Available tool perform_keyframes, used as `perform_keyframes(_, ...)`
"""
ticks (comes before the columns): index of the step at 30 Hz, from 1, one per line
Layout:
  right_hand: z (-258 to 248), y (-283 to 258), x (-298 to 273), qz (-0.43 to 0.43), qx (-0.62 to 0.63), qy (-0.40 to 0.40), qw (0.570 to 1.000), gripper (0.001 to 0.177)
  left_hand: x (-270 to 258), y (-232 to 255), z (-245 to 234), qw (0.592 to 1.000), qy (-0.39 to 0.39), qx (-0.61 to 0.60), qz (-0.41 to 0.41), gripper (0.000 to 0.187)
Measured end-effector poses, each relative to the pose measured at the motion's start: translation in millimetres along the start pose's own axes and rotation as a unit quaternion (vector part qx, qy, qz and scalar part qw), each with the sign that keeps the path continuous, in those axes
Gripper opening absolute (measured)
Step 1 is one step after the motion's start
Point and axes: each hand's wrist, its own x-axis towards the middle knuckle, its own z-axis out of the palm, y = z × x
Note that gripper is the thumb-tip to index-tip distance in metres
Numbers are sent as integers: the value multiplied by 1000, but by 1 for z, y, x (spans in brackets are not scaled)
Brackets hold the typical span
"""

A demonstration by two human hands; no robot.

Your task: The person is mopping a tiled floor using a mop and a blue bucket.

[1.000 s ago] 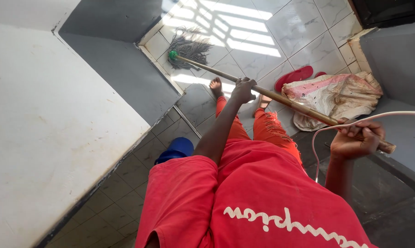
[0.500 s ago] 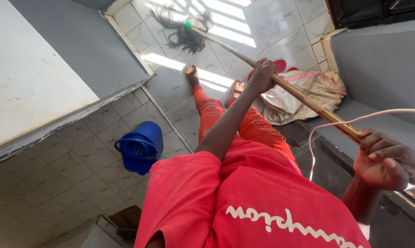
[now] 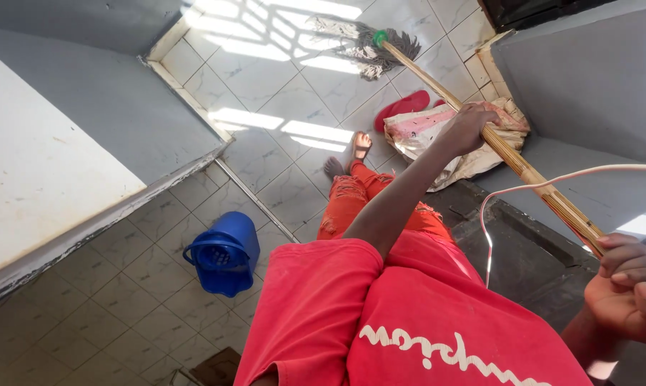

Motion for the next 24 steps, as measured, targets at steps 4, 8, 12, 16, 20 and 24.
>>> perform_keyframes(4, -25, 34, -35, 45, 39, 52, 997, 30, -2, -16, 13, 993, -75, 64, -66, 24)
perform_keyframes(8, -18, 39, -74, 51, 70, 68, 994, 33, -27, -33, 15, 989, -103, 92, -59, 13)
perform_keyframes(12, -19, 50, -93, 42, 30, 91, 995, 32, -30, -29, 19, 984, -100, 119, -83, 10)
perform_keyframes(16, -22, 46, -139, 59, 5, 97, 994, 34, -52, -23, 23, 974, -149, 142, -90, 10)
perform_keyframes(20, -24, 57, -146, 55, -12, 87, 995, 35, -57, -20, 15, 968, -170, 133, -128, 11)
perform_keyframes(24, -2, 45, -128, 34, -47, 65, 996, 36, -57, -16, -2, 971, -155, 141, -112, 10)
